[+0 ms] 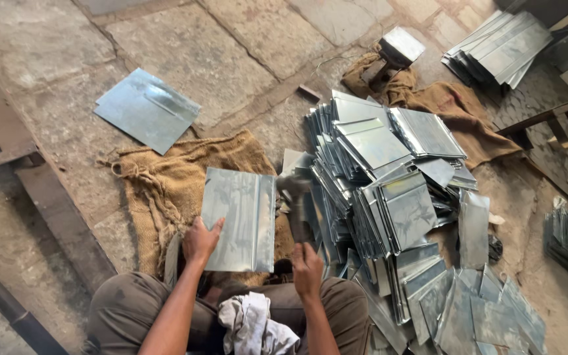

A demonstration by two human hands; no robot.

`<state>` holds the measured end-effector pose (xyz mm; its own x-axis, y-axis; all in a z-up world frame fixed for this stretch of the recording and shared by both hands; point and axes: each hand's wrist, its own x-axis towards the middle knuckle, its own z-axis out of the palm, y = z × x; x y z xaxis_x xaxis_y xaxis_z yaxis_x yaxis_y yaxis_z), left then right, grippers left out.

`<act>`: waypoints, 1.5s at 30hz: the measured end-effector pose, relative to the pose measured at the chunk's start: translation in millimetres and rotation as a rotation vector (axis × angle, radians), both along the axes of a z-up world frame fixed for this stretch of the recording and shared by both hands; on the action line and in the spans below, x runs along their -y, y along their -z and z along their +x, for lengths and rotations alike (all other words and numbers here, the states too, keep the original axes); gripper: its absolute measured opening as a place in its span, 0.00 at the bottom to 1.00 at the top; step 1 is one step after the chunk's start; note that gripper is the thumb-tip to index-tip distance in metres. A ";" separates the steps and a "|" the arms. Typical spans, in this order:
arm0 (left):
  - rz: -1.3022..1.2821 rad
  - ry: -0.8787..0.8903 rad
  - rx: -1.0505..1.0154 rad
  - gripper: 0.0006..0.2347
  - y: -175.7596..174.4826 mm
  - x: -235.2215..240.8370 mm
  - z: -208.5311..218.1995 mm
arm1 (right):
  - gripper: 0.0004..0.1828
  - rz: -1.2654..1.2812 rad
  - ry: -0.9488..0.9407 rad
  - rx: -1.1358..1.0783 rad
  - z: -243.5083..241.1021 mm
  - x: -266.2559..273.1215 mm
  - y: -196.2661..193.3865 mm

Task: The person hammers rectangular metal sheets against a large gear-like anvil to flatten or shape their edges before wiping them with a cloth.

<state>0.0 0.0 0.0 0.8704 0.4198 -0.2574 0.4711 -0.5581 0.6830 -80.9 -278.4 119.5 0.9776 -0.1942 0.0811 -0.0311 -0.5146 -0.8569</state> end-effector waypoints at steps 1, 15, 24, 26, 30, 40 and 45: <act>-0.010 -0.004 -0.020 0.32 -3.5 -0.5 2.5 | 0.20 0.183 -0.032 0.068 -10.2 -4.9 -16.5; -0.010 0.010 -0.050 0.29 -29.4 -0.1 -3.3 | 0.23 -0.064 0.079 -0.215 8.9 -16.8 15.7; 0.010 0.007 -0.035 0.30 -26.6 -0.5 -3.5 | 0.18 0.602 -0.239 0.685 3.7 -22.4 -85.3; -0.049 -0.007 -0.107 0.31 -27.4 0.4 1.0 | 0.18 0.433 -0.112 0.590 8.0 -23.4 -57.1; 0.053 0.013 -0.053 0.31 -13.0 -0.4 -0.7 | 0.19 0.006 0.064 0.108 -0.6 -23.7 34.4; -0.005 -0.002 -0.072 0.32 -23.3 -1.1 8.1 | 0.22 0.324 0.020 0.211 -8.1 -26.4 -22.7; 0.001 -0.007 -0.004 0.34 -16.0 -0.4 9.6 | 0.24 -0.031 0.073 -0.022 -2.7 -22.5 40.2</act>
<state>9.6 0.4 16.0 0.8666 0.4258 -0.2603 0.4775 -0.5555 0.6808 -83.6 -255.9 79.3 0.9627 -0.2623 0.0669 -0.0879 -0.5367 -0.8392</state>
